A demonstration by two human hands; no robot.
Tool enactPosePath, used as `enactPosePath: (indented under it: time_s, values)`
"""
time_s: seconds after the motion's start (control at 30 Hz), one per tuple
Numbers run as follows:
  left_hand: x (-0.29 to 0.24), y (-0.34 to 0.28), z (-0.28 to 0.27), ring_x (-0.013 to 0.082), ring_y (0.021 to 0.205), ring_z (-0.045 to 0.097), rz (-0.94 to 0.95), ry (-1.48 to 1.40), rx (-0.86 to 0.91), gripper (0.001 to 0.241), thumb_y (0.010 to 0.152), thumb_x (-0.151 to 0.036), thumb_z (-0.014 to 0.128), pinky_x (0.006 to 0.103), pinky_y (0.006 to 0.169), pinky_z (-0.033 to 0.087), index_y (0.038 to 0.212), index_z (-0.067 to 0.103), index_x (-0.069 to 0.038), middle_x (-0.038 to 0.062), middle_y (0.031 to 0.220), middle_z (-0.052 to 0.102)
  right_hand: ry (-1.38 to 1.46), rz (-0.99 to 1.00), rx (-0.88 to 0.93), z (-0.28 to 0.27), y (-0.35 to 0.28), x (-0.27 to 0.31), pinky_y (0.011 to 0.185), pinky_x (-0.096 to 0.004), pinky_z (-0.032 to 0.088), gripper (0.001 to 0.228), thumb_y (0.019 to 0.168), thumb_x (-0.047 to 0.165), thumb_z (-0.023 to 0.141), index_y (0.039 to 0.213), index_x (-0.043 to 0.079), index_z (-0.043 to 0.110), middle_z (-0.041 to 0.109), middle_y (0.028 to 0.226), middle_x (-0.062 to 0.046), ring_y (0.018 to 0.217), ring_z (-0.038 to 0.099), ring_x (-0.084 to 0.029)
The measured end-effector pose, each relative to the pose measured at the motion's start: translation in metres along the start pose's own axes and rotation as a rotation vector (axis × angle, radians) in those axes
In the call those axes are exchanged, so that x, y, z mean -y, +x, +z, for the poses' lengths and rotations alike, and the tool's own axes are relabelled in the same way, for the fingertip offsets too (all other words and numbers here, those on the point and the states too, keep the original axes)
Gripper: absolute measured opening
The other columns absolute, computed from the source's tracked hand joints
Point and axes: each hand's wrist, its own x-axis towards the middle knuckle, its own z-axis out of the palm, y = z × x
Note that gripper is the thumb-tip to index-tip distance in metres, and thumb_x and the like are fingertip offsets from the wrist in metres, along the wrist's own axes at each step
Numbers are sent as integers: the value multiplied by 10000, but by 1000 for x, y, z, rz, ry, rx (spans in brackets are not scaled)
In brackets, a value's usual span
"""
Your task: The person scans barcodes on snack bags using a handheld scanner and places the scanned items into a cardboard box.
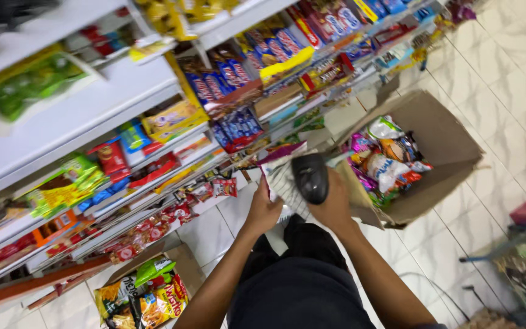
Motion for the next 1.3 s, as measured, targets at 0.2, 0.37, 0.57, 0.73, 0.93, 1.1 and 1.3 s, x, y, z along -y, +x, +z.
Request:
enactPosePath:
  time_s: [0.2, 0.37, 0.57, 0.73, 0.93, 1.1, 1.3]
  values:
    - [-35, -36, -28, 202, 1226, 626, 151, 209, -43, 563, 977, -102, 703, 362, 1073, 451, 1459, 432, 4, 155, 1324, 667, 383, 287, -63, 6, 17, 62, 841, -415, 562, 412, 787, 116, 771, 1167, 31, 636, 706, 1031, -156, 932, 717, -339]
    - [-22, -36, -57, 222, 1220, 616, 223, 146, -215, 564, 945, -63, 633, 361, 1077, 468, 1470, 435, -9, 140, 1313, 655, 272, -105, 61, 14, 2, 94, 854, -430, 528, 564, 647, 87, 828, 1156, 2, 601, 590, 1119, -209, 998, 640, -397]
    - [-25, -50, -70, 220, 1285, 553, 318, 122, -310, 639, 938, -64, 635, 360, 1104, 410, 1511, 358, 0, 132, 1394, 585, 252, -193, 91, 30, -8, 85, 868, -434, 528, 580, 675, 58, 799, 1215, -14, 601, 581, 1151, -198, 1032, 632, -418]
    - [-27, -57, -58, 202, 1235, 594, 150, 35, -289, 550, 992, -179, 679, 349, 1075, 452, 1463, 446, -16, 117, 1350, 633, 207, -38, 55, 35, 2, 82, 860, -411, 531, 429, 698, 14, 791, 1103, 7, 650, 596, 1102, -162, 1000, 653, -386]
    - [-17, -52, -80, 205, 1223, 592, 107, -3, -319, 588, 967, -177, 672, 353, 1062, 464, 1491, 441, -41, 111, 1336, 633, 363, -161, 111, 32, -8, 68, 858, -375, 543, 472, 736, 69, 822, 1152, -11, 613, 628, 1129, -141, 986, 665, -294]
    - [7, -59, -91, 212, 1246, 606, -212, -706, -136, 585, 963, -203, 637, 401, 1037, 518, 1489, 413, -82, 67, 1365, 618, 826, 590, 118, 43, -23, 26, 947, -370, 554, 371, 918, 18, 767, 1270, -12, 654, 675, 1212, -131, 1081, 655, -217]
    - [43, -42, -55, 226, 1172, 654, -205, -831, -92, 544, 1017, -275, 625, 403, 984, 562, 1464, 439, -29, 122, 1347, 626, 1508, 876, 85, 64, -54, 20, 1076, -443, 486, 534, 935, -15, 620, 1458, 40, 524, 618, 1405, -125, 1284, 600, -266]
